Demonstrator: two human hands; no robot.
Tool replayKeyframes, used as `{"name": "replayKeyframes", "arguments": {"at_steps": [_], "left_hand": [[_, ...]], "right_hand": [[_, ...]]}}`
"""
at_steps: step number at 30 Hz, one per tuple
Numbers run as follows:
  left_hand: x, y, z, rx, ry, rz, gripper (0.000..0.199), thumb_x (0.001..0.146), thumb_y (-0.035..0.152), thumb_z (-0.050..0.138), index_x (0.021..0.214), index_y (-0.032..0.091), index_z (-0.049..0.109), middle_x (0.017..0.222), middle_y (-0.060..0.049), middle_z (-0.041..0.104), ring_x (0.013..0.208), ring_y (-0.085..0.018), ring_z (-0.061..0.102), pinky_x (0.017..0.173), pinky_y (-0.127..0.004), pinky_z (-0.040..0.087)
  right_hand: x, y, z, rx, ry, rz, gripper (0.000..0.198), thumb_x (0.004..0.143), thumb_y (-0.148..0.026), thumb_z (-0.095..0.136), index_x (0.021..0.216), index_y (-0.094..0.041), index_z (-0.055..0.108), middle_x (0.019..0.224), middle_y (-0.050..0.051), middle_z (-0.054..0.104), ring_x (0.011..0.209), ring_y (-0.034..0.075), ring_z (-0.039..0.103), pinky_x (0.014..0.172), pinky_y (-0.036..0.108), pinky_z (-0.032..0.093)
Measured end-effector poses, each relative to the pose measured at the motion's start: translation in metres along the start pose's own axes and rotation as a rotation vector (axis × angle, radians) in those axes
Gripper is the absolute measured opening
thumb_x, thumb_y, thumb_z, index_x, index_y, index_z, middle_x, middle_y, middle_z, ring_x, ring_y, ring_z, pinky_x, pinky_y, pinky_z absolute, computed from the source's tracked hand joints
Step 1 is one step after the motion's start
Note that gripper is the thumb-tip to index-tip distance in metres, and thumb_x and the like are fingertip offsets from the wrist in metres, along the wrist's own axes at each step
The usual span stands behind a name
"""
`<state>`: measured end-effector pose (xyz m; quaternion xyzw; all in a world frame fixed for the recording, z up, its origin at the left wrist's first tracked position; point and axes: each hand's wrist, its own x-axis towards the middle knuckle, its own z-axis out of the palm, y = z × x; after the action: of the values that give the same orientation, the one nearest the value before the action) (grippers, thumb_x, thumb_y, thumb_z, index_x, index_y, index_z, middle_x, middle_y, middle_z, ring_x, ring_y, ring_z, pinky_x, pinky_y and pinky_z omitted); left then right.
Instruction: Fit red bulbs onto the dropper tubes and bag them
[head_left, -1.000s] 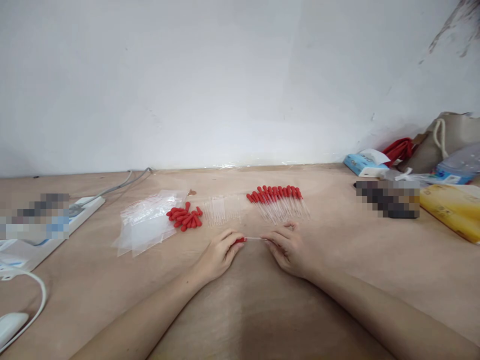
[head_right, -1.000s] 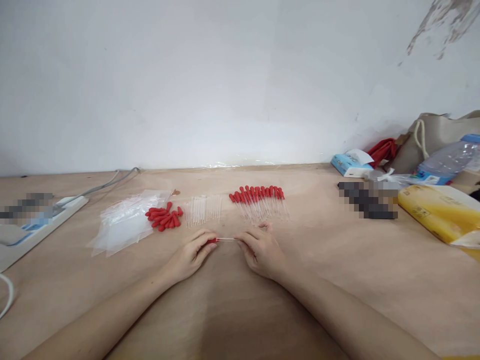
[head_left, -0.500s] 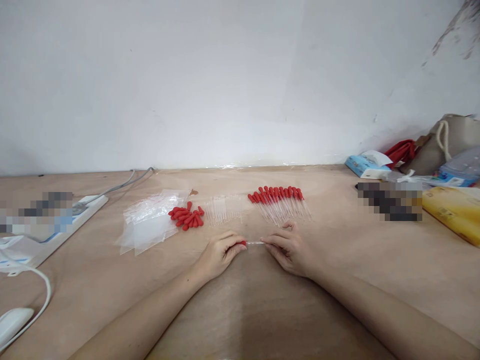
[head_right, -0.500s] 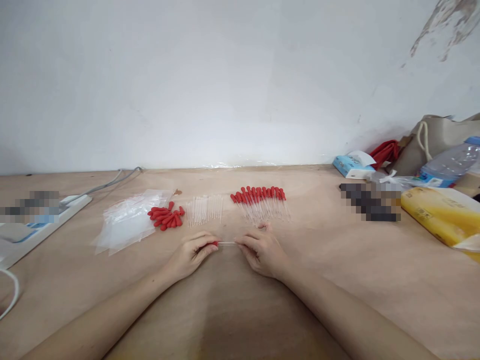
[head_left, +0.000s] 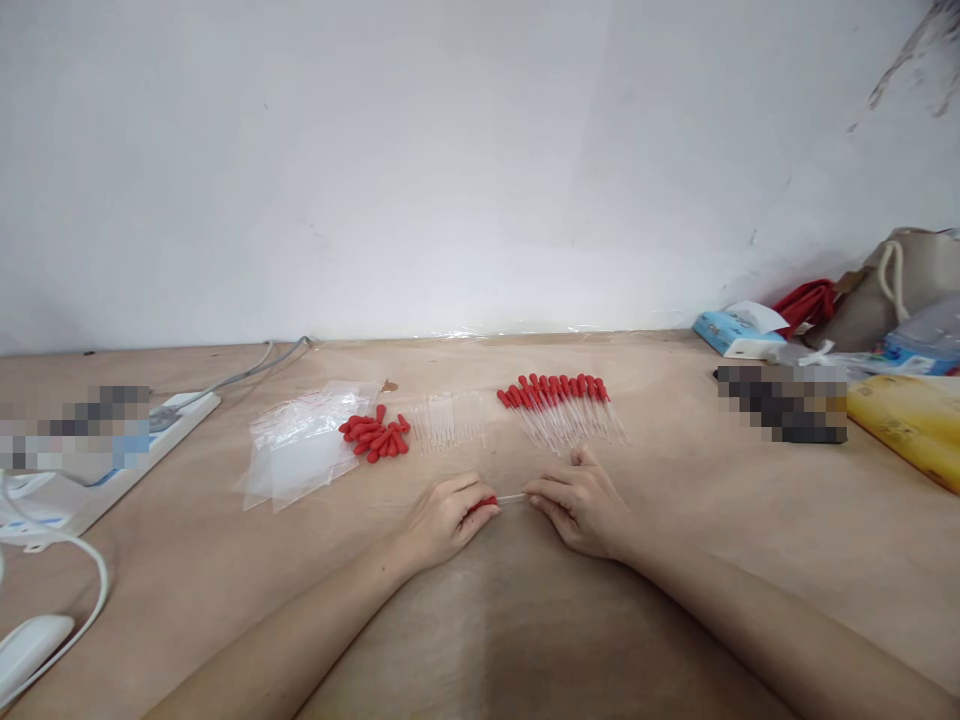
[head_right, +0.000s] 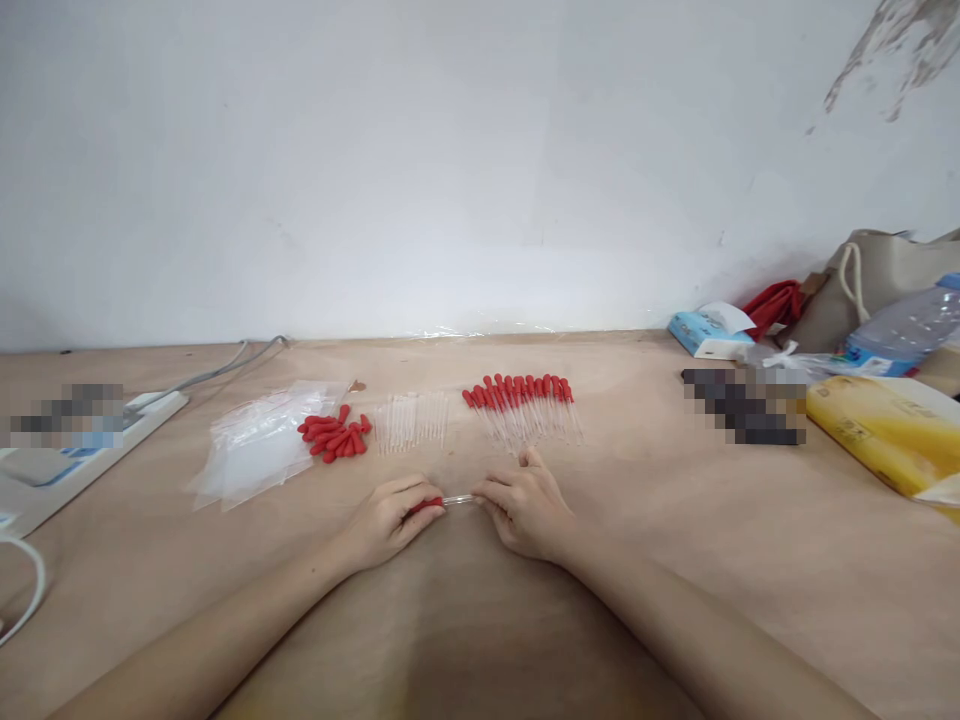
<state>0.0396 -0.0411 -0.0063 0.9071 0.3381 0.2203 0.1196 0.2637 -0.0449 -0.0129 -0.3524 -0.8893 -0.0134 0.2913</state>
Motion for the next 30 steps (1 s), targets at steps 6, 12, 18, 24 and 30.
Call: {"name": "replayKeyframes", "arguments": {"at_steps": [6, 12, 18, 24, 30], "left_hand": [[0.0, 0.0, 0.0, 0.02, 0.022, 0.04, 0.022, 0.089, 0.026, 0.037, 0.085, 0.016, 0.056, 0.075, -0.003, 0.055, 0.067, -0.012, 0.051, 0.06, -0.022, 0.04], [0.001, 0.0, 0.0, 0.085, 0.016, 0.12, 0.023, 0.089, 0.026, 0.037, 0.087, 0.015, 0.058, 0.076, -0.004, 0.057, 0.069, -0.013, 0.052, 0.062, -0.024, 0.04], [0.006, -0.004, -0.012, 0.176, 0.078, 0.192, 0.019, 0.088, 0.025, 0.043, 0.095, 0.018, 0.059, 0.085, -0.005, 0.061, 0.08, -0.016, 0.054, 0.073, -0.03, 0.039], [0.011, -0.033, -0.061, 0.353, 0.277, -0.033, 0.022, 0.082, 0.032, 0.05, 0.098, 0.021, 0.06, 0.094, -0.006, 0.061, 0.09, -0.02, 0.053, 0.082, -0.035, 0.038], [0.001, -0.065, -0.109, 0.435, 0.068, -0.277, 0.017, 0.078, 0.031, 0.051, 0.08, 0.022, 0.065, 0.095, -0.004, 0.058, 0.092, -0.021, 0.054, 0.08, -0.033, 0.04]], "right_hand": [[0.003, -0.009, 0.002, 0.05, -0.094, 0.062, 0.022, 0.085, -0.017, 0.038, 0.078, -0.017, 0.059, 0.064, 0.001, 0.061, 0.052, 0.009, 0.041, 0.068, 0.029, 0.021], [0.006, -0.013, -0.006, 0.129, -0.219, 0.095, 0.024, 0.085, -0.017, 0.036, 0.071, -0.016, 0.056, 0.065, 0.001, 0.062, 0.054, 0.009, 0.043, 0.067, 0.028, 0.022], [0.018, -0.021, -0.027, 0.129, -0.305, 0.131, 0.023, 0.08, -0.022, 0.044, 0.067, -0.019, 0.063, 0.055, -0.002, 0.06, 0.049, 0.008, 0.045, 0.073, 0.03, 0.026], [0.041, 0.017, -0.032, 0.216, -0.096, 0.589, 0.03, 0.075, -0.036, 0.046, 0.055, -0.018, 0.057, 0.052, -0.001, 0.057, 0.049, 0.01, 0.049, 0.05, 0.021, 0.029], [0.052, 0.072, -0.018, -0.011, 0.172, 0.958, 0.026, 0.071, -0.035, 0.047, 0.05, -0.019, 0.048, 0.053, -0.002, 0.055, 0.053, 0.012, 0.049, 0.052, 0.022, 0.029]]}}
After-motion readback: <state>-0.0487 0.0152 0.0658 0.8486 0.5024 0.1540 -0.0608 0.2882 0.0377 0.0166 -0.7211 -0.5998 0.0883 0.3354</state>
